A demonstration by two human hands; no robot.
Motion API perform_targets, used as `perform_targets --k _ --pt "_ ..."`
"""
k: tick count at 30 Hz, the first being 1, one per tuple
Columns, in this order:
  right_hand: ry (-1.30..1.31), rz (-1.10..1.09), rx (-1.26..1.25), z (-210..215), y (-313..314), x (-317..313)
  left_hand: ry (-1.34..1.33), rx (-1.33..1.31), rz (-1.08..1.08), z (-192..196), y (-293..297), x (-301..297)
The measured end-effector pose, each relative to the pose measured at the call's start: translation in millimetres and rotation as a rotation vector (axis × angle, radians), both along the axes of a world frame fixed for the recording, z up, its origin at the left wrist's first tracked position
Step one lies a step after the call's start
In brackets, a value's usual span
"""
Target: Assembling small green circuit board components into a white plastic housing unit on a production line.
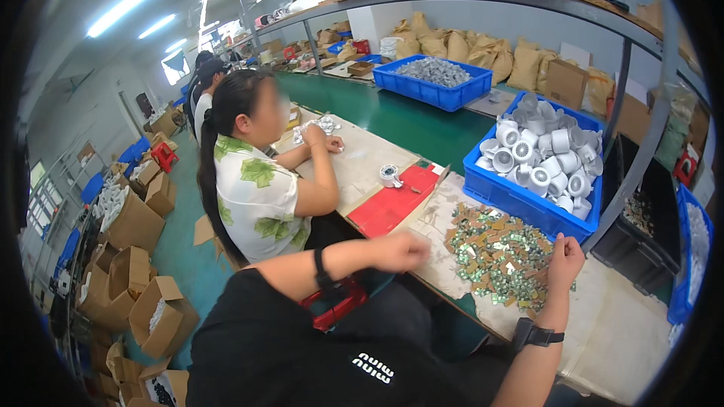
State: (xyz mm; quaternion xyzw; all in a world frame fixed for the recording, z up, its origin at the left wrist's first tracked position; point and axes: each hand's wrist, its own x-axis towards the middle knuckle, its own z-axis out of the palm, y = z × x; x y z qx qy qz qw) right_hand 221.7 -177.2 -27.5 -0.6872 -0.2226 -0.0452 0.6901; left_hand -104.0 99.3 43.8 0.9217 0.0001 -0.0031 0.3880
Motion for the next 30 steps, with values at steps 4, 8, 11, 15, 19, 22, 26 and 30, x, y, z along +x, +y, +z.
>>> perform_targets --k 4,8,11,15,19,22,26,30 --pt "-0.056 0.048 0.013 15.2 9.3 -12.7 0.806 0.383 -0.197 -120.1 1.0 -122.5" --pt "-0.103 -0.009 -0.042 7.5 9.9 -12.2 1.018 0.485 -0.020 -160.8 -39.6 -332.2" --pt "-0.185 -0.038 -0.126 13.8 4.0 -19.5 1.004 0.501 -0.048 -180.6 -28.2 -314.6" --pt "-0.204 0.009 -0.148 27.2 13.8 -35.8 1.009 0.505 -0.030 -206.6 -37.4 -336.5" --pt "-0.205 0.006 -0.174 25.6 9.5 -38.0 1.013 0.508 -0.056 -221.8 -39.8 -332.8" --pt "-0.272 -0.015 -0.203 24.2 7.9 -39.2 1.027 0.502 -0.080 -224.6 -47.3 -328.1" --pt "-0.212 -0.015 -0.169 22.3 8.1 -37.5 1.049 0.485 -0.110 -225.9 -59.0 -321.8" --pt "-0.139 -0.036 -0.164 13.7 8.4 -30.2 1.069 0.448 -0.138 -230.7 -76.9 -325.3"
